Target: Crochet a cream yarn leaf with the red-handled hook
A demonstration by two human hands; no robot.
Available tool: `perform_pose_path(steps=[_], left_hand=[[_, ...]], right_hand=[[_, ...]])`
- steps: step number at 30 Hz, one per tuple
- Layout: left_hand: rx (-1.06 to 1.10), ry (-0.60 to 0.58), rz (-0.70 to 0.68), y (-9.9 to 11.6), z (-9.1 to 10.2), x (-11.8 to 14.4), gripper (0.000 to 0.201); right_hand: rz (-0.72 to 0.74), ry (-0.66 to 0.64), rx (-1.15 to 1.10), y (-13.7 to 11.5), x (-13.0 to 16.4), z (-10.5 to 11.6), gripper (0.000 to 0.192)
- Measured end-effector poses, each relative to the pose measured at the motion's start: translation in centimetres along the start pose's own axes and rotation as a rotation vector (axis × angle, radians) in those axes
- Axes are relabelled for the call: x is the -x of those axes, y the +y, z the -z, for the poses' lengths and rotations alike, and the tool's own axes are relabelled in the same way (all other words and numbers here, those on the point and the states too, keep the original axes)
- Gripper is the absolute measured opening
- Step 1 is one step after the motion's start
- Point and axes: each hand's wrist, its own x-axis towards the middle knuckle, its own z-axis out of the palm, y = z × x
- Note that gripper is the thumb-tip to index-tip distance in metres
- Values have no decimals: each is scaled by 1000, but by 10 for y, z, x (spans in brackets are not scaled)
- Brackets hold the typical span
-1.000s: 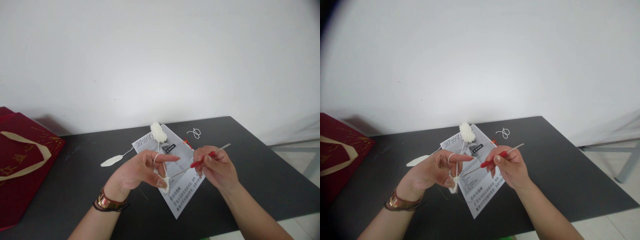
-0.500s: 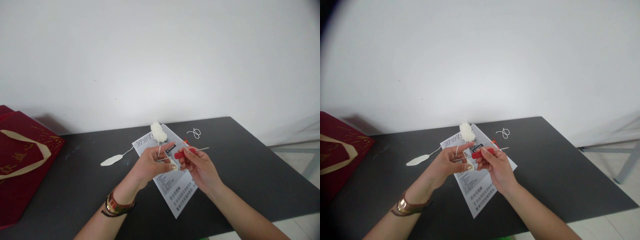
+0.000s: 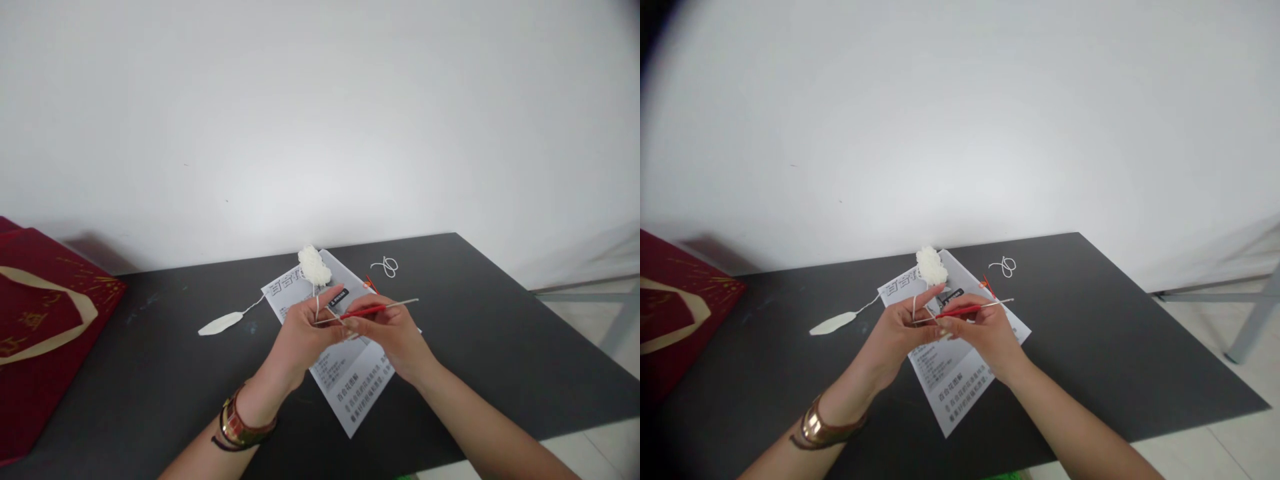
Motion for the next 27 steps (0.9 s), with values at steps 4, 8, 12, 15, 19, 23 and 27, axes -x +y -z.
perform_pose_path(steps=[4,8,12,15,19,23,27], left_hand=[[2,37,-28,-7,-6,-1,74],[-12,0,-1,-7,-5,-2,77],[-56,-185,74,2,6,-1,85],[-77,-309,118,10,18,0,86],[-99,-511,129,15,33,0,83],[-117,-596,100,19,39,0,81],[-174,-546,91,21,38,0,87]], right_hand=[[-77,-76,66,-7,-3,8,22],[-109,-76,108,-13,-4,12,25],[-129,-49,138,-11,-4,10,20],[-158,-69,74,-6,-3,8,19],[-201,-94,-66,0,0,4,18],[-169,-93,-67,0,2,1,16],[-106,-55,-13,-1,2,0,16]])
